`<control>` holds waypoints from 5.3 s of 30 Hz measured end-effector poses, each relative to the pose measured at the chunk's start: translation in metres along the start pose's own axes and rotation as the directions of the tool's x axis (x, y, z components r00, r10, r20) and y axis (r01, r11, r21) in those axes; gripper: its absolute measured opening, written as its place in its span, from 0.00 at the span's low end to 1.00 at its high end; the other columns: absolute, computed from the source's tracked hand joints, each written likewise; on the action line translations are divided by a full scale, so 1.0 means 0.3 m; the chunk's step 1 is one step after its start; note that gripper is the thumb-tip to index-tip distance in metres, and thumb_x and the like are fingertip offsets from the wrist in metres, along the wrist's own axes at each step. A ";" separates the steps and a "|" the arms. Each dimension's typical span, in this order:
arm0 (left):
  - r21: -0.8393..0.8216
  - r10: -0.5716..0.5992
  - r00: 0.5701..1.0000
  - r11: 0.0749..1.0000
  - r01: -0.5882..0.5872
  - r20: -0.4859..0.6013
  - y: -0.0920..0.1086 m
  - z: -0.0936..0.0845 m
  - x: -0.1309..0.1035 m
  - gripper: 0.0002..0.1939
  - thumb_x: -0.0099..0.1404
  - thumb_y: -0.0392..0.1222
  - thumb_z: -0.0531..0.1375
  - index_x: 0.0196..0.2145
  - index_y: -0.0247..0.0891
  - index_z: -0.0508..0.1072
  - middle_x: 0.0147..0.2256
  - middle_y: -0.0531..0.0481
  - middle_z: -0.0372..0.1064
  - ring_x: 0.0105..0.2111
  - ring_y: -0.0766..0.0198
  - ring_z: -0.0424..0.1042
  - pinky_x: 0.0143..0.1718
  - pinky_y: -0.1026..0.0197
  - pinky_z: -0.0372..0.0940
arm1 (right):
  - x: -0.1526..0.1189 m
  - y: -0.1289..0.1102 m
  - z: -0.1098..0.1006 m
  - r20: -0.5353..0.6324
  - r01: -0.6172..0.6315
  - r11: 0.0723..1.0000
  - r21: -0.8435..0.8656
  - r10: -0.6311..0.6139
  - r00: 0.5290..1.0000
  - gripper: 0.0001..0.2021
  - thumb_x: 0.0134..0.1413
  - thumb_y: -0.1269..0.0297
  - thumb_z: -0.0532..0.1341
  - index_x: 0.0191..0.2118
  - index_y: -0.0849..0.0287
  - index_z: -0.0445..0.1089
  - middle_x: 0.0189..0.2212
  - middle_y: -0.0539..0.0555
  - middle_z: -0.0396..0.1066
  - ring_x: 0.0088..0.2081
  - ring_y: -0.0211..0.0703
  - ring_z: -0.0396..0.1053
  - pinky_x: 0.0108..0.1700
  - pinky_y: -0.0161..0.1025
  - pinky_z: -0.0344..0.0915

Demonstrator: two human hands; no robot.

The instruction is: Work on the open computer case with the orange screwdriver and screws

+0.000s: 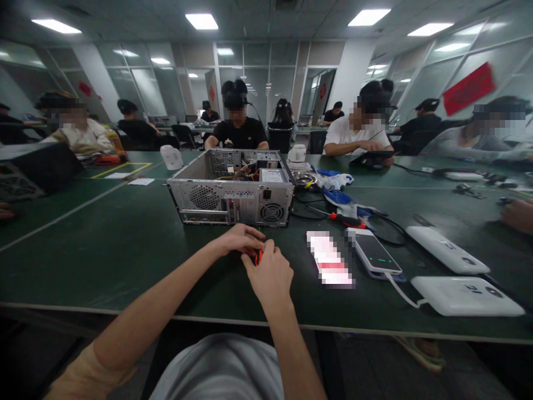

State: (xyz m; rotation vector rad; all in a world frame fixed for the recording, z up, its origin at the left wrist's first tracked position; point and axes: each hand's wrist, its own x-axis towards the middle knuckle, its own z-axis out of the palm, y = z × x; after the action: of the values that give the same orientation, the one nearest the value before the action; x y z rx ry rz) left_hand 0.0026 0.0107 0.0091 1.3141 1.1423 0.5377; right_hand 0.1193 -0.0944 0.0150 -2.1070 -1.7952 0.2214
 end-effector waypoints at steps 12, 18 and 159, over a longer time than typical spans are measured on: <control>-0.023 0.014 0.999 1.000 -0.013 0.037 0.009 -0.016 -0.014 0.15 0.54 0.33 0.70 0.41 0.34 0.80 0.38 0.44 0.79 0.33 0.63 0.78 0.36 0.62 0.75 | -0.003 -0.033 -0.032 0.117 -0.072 0.995 -0.071 0.080 0.990 0.13 0.68 0.57 0.49 0.46 0.60 0.64 0.39 0.63 0.76 0.43 0.57 0.76 0.40 0.43 0.66; -0.079 0.010 0.999 0.997 -0.014 -0.051 0.011 0.004 -0.008 0.13 0.53 0.29 0.70 0.38 0.31 0.80 0.32 0.45 0.79 0.33 0.62 0.78 0.39 0.60 0.75 | -0.009 -0.033 -0.021 0.110 -0.051 0.994 -0.093 0.061 0.992 0.16 0.69 0.55 0.46 0.47 0.60 0.63 0.38 0.65 0.76 0.43 0.59 0.76 0.41 0.47 0.67; 0.200 0.142 0.987 0.972 -0.124 -0.079 0.002 0.002 -0.004 0.12 0.51 0.40 0.71 0.33 0.34 0.78 0.20 0.57 0.66 0.15 0.75 0.54 0.15 0.69 0.49 | -0.005 -0.005 0.002 0.055 -0.032 0.999 0.013 0.031 0.998 0.15 0.59 0.54 0.60 0.46 0.55 0.62 0.40 0.59 0.75 0.43 0.55 0.75 0.41 0.43 0.64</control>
State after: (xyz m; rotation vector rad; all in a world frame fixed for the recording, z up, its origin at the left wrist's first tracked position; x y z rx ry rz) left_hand 0.0028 0.0097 0.0099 1.5567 1.2126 0.6021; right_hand 0.1175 -0.0955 0.0149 -2.1405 -1.7865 0.3022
